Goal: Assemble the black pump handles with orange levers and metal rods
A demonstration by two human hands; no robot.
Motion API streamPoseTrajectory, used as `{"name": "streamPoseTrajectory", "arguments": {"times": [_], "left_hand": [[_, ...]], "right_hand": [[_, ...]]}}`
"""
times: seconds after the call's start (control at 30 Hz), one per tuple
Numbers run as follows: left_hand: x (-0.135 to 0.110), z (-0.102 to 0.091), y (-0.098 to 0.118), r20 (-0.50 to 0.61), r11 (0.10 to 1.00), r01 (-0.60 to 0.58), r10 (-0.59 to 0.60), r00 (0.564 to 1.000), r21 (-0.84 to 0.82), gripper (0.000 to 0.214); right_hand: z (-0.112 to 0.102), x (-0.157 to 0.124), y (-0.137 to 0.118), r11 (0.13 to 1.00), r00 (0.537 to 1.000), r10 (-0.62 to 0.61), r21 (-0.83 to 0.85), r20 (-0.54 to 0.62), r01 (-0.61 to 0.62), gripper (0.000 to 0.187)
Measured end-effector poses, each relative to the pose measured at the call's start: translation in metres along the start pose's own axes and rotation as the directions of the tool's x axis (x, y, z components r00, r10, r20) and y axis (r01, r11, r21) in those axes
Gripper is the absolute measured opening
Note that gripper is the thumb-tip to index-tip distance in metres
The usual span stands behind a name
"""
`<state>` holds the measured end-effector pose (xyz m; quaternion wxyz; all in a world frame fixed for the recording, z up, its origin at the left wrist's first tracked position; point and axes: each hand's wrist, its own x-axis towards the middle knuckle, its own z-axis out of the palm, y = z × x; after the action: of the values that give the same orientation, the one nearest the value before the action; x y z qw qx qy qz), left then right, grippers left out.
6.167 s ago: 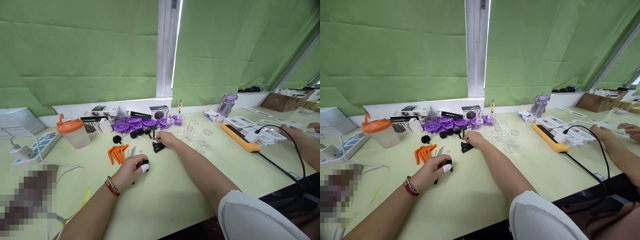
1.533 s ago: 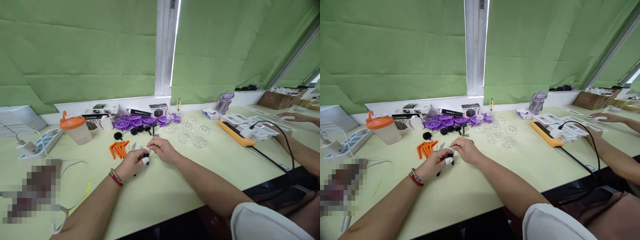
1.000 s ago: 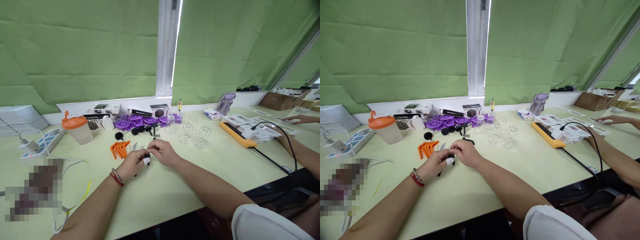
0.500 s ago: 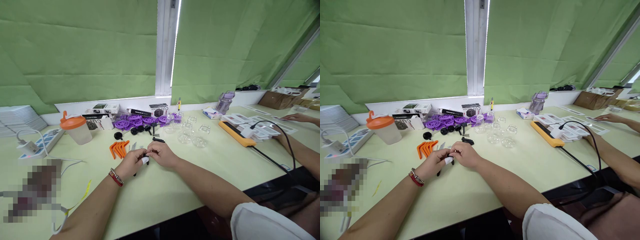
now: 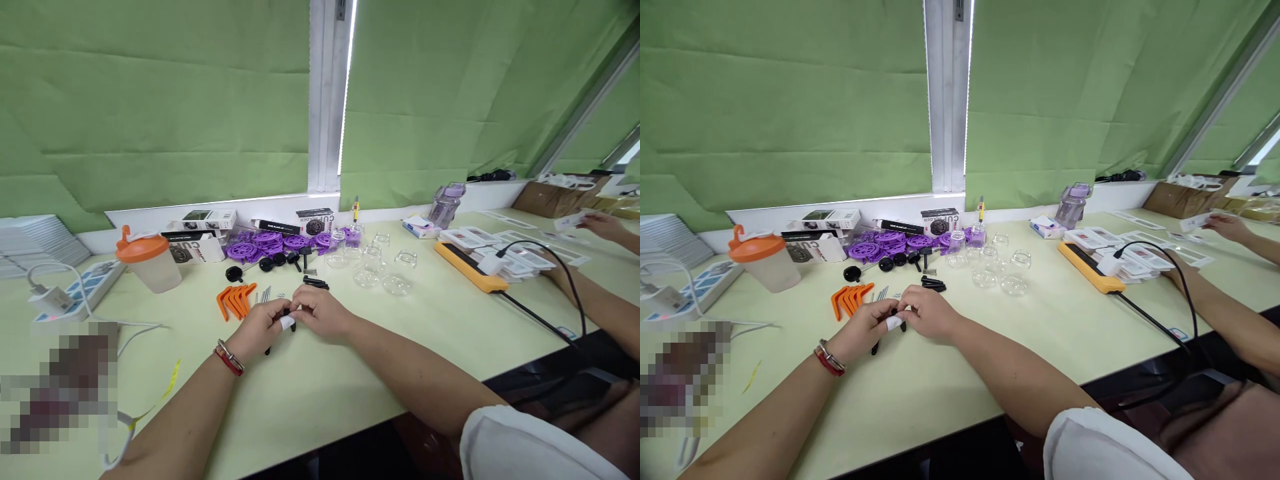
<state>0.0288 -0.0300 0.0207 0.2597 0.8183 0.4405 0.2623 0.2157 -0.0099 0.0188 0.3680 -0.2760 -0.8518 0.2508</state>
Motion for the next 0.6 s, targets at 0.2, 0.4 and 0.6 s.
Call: {"name": "streamPoseTrajectory", "arguments": {"times": [0.2, 0.4, 0.6], "left_hand": [[-0.002, -0.002, -0.005, -0.008, 1.000, 0.004, -0.003, 1.000, 0.027, 0.020], [0.001, -0.016, -0.016, -0.277, 0.951, 0.246, -0.189, 0.942, 0.186, 0.031], [-0.001, -0.028, -0.016, -0.163, 0.828, 0.302, -0.255, 0.953, 0.472, 0.014]], "right_hand": [[0.006, 0.001, -0.003, 0.983, 0.982, 0.186, 0.001, 0.014, -0.186, 0.003], [0.026, 0.006, 0.011, 0.759, 0.829, 0.550, 0.355, 0.097, -0.545, 0.009], [0.046, 0.014, 0.023, 0.685, 0.756, 0.647, 0.360, 0.101, -0.634, 0.014]]}}
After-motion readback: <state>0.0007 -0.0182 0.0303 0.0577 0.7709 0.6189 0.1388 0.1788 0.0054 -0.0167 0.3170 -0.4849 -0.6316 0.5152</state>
